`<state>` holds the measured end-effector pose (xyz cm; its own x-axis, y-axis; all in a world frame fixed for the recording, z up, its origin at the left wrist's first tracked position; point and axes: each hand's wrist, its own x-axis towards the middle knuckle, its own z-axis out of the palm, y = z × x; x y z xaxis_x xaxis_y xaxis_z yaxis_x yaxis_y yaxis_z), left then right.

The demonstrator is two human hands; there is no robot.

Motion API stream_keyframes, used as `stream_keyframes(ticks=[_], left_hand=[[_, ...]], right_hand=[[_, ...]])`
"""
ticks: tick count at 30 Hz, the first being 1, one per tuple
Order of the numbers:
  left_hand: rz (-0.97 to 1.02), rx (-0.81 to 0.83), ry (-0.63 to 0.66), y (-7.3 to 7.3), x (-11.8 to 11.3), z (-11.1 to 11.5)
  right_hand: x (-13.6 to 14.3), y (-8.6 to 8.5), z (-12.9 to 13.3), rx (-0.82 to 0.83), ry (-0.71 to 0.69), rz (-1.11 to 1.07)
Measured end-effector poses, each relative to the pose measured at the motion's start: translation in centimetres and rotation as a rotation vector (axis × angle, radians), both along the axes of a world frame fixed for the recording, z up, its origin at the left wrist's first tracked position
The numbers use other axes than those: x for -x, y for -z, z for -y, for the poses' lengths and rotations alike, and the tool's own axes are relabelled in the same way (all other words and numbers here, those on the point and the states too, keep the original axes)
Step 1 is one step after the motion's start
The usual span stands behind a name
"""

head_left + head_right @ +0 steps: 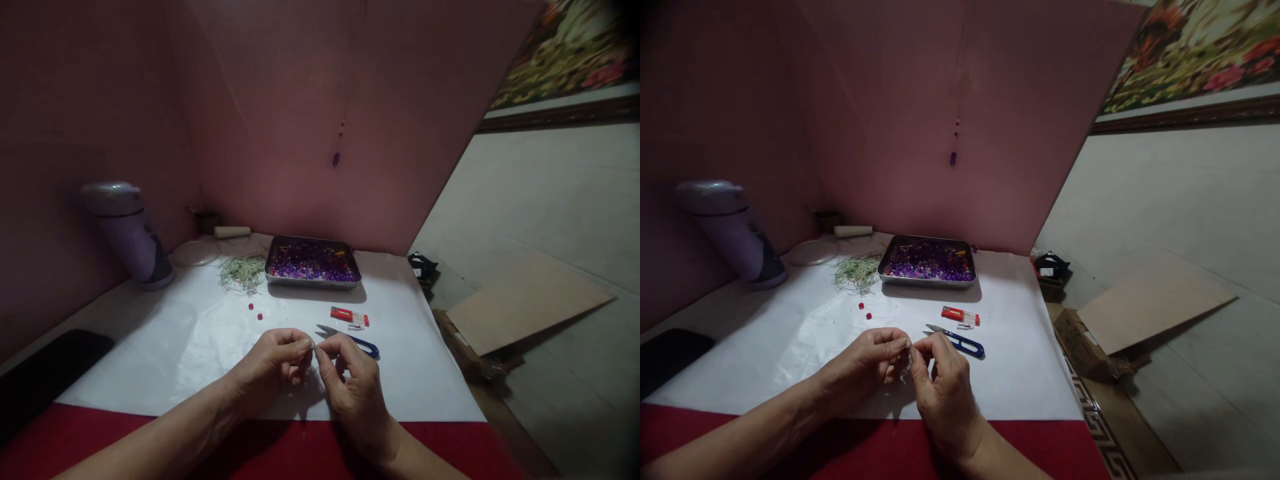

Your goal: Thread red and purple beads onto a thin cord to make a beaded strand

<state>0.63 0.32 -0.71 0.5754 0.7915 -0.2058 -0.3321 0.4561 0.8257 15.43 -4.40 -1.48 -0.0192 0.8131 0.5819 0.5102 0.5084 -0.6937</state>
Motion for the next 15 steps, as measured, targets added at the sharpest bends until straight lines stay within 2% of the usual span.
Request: stream_keyframes(ticks=[5, 15], left_hand=[[-0.004, -0.015, 0.020, 0.17, 0.00, 0.14], [-0.020, 0.041, -0.002, -0.51, -0.09, 0.20]], right_hand=[[-0.06, 0.15, -0.12, -0.038, -0.007, 0.000], [-0.01, -0.03, 0.14, -0.040, -0.010, 0.000]])
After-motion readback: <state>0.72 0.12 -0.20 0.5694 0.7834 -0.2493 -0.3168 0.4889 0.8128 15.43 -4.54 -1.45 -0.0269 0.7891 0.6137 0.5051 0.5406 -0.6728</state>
